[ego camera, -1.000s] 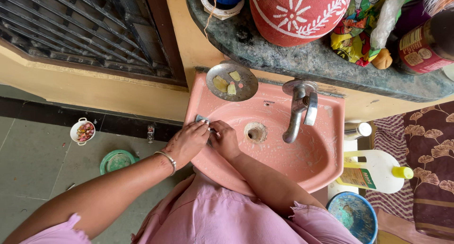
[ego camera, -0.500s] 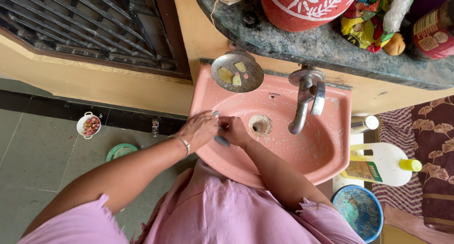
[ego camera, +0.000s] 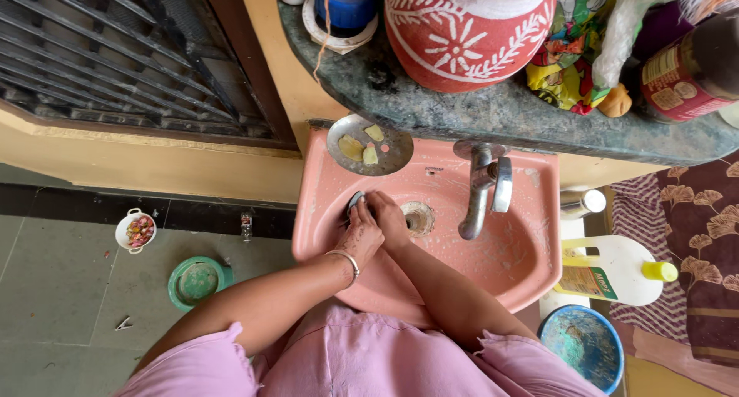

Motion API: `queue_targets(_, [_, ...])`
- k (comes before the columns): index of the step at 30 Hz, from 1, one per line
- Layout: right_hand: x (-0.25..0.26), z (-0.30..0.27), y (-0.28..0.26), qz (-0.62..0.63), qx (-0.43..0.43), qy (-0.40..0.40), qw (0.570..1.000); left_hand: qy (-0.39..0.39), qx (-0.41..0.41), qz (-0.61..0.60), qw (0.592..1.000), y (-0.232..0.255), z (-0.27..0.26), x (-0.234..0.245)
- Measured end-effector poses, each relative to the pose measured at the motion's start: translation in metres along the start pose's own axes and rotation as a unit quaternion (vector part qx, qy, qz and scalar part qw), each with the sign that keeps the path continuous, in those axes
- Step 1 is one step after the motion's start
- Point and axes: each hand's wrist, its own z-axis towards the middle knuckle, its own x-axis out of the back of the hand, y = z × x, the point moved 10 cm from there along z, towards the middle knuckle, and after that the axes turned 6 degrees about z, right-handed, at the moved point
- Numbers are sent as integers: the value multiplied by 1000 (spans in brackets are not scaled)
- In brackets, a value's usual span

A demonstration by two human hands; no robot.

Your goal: The person cleans a sink and its surroundings using a scouring pad. The person rubs the sink bowl, the faucet, and the adjacent tiled wall with the scouring pad before rinsing the areas with water.

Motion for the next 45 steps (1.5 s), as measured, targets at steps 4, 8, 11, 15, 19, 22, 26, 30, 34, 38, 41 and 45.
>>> queue_targets(4, [41,-2,42,-82,-26,101,991,3,-61,24,998,23,36,0])
queue_targets(8, [87,-24,91,-135,-79,252,955,91,-23,3,996,33,77,6])
queue_targets(11, [108,-40,120,-111,-120,302,939,147,-73,60,985,71,108,7])
queue_targets(15, [118,-44,158,7,-172,296,939,197,-123,70,970,112,149,25])
queue_targets(19, [117,-50,155,21,-185,355,916,131,-215,164,954,95,141,18])
queue_targets(22, [111,-44,127,-6,-166,406,899,144,-115,134,974,33,121,33])
queue_targets(26, [69,-18,73,1,-116,361,925,74,-58,193,977,-33,48,30])
queue_targets(30, [16,-8,23,40,-32,229,972,-25,-55,167,984,-68,-33,43])
queue_targets(34, [-34,-13,17,126,-49,17,991,-80,-48,53,994,-71,-74,50])
queue_targets(38, [-33,-18,15,120,-71,-75,987,2,24,-104,994,-85,-72,50])
queue_targets(41, [-28,-23,6,19,-64,-96,993,51,25,-148,987,-92,-63,47])
queue_targets(45, [-20,-30,16,-171,-76,-129,974,33,12,-125,991,-74,-41,37])
